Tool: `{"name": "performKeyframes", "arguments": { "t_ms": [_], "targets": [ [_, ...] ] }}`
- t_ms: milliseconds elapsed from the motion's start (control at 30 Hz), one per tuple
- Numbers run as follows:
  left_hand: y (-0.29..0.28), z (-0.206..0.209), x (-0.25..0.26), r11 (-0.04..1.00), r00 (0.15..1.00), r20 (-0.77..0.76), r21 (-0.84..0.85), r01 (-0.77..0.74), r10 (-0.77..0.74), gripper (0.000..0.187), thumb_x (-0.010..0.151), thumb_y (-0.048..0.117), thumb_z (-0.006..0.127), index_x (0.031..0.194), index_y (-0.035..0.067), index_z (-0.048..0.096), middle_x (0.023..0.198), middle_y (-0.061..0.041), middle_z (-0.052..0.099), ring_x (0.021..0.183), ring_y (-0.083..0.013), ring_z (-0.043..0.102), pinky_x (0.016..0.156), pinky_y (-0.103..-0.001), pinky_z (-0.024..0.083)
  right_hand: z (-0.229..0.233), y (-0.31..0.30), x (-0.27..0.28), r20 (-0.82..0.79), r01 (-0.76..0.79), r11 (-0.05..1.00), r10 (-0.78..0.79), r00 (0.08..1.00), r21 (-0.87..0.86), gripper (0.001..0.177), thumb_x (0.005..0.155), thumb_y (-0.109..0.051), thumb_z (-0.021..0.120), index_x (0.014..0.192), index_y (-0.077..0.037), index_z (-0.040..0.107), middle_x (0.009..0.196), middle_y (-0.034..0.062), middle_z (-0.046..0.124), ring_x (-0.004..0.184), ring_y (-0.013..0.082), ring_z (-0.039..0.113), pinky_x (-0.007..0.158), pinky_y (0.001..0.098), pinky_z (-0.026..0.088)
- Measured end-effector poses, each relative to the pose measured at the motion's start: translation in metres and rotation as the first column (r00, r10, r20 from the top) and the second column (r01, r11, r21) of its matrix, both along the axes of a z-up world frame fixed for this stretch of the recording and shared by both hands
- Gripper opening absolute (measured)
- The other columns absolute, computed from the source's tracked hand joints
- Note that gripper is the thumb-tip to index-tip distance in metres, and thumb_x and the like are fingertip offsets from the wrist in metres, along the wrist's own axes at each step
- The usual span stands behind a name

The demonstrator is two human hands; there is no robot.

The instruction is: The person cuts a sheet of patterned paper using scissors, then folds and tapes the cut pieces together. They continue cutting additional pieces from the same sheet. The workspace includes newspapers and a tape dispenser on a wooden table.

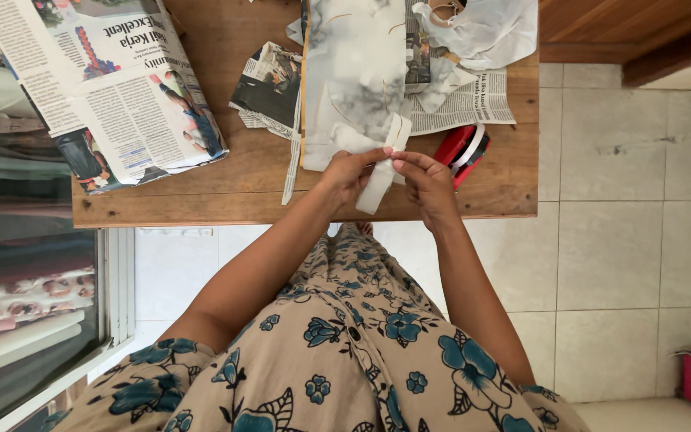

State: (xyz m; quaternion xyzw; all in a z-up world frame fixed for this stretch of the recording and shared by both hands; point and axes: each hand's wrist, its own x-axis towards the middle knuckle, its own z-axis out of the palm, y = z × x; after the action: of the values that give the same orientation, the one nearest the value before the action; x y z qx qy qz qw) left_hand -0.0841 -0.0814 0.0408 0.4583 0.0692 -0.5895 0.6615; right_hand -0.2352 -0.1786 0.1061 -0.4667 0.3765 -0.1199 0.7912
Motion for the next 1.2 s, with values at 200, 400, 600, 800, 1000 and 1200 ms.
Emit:
{"name": "performKeyframes", "arguments": {
  "t_ms": [200,400,600,800,1000,1200],
  "targets": [
    [0.000,-0.011,0.001,1.000,1.000,0.015,-0.015,0.016,-0.016,0.041,0.083,0.014,0.082,0.113,-0.011,0.068,0.104,-0.016,0.074,0.089,-0.0233,0.073,0.075,-0.034,0.063,-0.001,0.005,0.003,-0.009,0.007,0.992,-0.009,1.000,-0.126,0.019,0.091,-0.010,0.076,0.109,-0.004,0.075,0.061,-0.0121,0.049,0.047,-0.0007,0.031,0.043,0.0209,0.021],
    [0.001,-0.015,-0.001,0.999,0.999,0.038,0.034,0.019,-0.020,0.041,0.084,0.015,0.084,0.115,-0.008,0.070,0.106,-0.013,0.075,0.090,-0.0208,0.071,0.071,-0.031,0.057,-0.002,0.005,0.002,0.032,0.011,0.996,-0.008,0.999,-0.093,0.020,0.091,-0.011,0.075,0.110,-0.005,0.074,0.060,-0.0128,0.049,0.046,-0.0010,0.030,0.043,0.0204,0.020],
    [0.000,-0.012,-0.004,1.000,0.999,-0.032,-0.011,-0.011,0.011,0.038,0.081,0.015,0.084,0.111,-0.004,0.070,0.104,-0.011,0.075,0.090,-0.0189,0.072,0.078,-0.030,0.061,-0.010,0.006,0.003,0.021,0.011,0.974,-0.007,1.000,-0.226,0.021,0.090,-0.011,0.079,0.109,-0.003,0.075,0.060,-0.0137,0.044,0.050,-0.0019,0.031,0.045,0.0198,0.021],
    [0.004,-0.015,-0.002,0.998,0.998,0.023,0.017,0.057,-0.058,0.033,0.083,0.021,0.085,0.107,0.002,0.072,0.098,-0.004,0.072,0.081,-0.0113,0.066,0.066,-0.024,0.054,-0.013,0.004,0.001,-0.011,-0.021,0.915,0.019,1.000,-0.402,0.026,0.089,-0.014,0.083,0.111,-0.004,0.074,0.061,-0.0135,0.041,0.052,-0.0019,0.034,0.048,0.0199,0.024],
    [0.005,-0.020,0.000,0.998,0.989,0.129,0.013,0.065,-0.066,0.031,0.086,0.022,0.090,0.104,0.005,0.072,0.089,0.000,0.064,0.072,-0.0098,0.053,0.058,-0.026,0.043,-0.005,0.007,0.005,-0.008,-0.035,0.879,0.035,0.999,-0.476,0.028,0.087,-0.011,0.083,0.113,-0.005,0.075,0.061,-0.0126,0.042,0.053,-0.0018,0.034,0.049,0.0199,0.023],
    [0.011,-0.009,0.001,0.997,0.987,0.140,0.028,0.076,-0.079,0.032,0.081,0.025,0.085,0.103,0.006,0.072,0.089,0.000,0.071,0.076,-0.0108,0.065,0.063,-0.026,0.054,0.007,0.012,0.007,-0.051,-0.038,0.881,0.016,0.999,-0.472,0.029,0.086,-0.010,0.083,0.113,-0.005,0.074,0.058,-0.0105,0.045,0.048,-0.0008,0.039,0.043,0.0202,0.028]
  ]
}}
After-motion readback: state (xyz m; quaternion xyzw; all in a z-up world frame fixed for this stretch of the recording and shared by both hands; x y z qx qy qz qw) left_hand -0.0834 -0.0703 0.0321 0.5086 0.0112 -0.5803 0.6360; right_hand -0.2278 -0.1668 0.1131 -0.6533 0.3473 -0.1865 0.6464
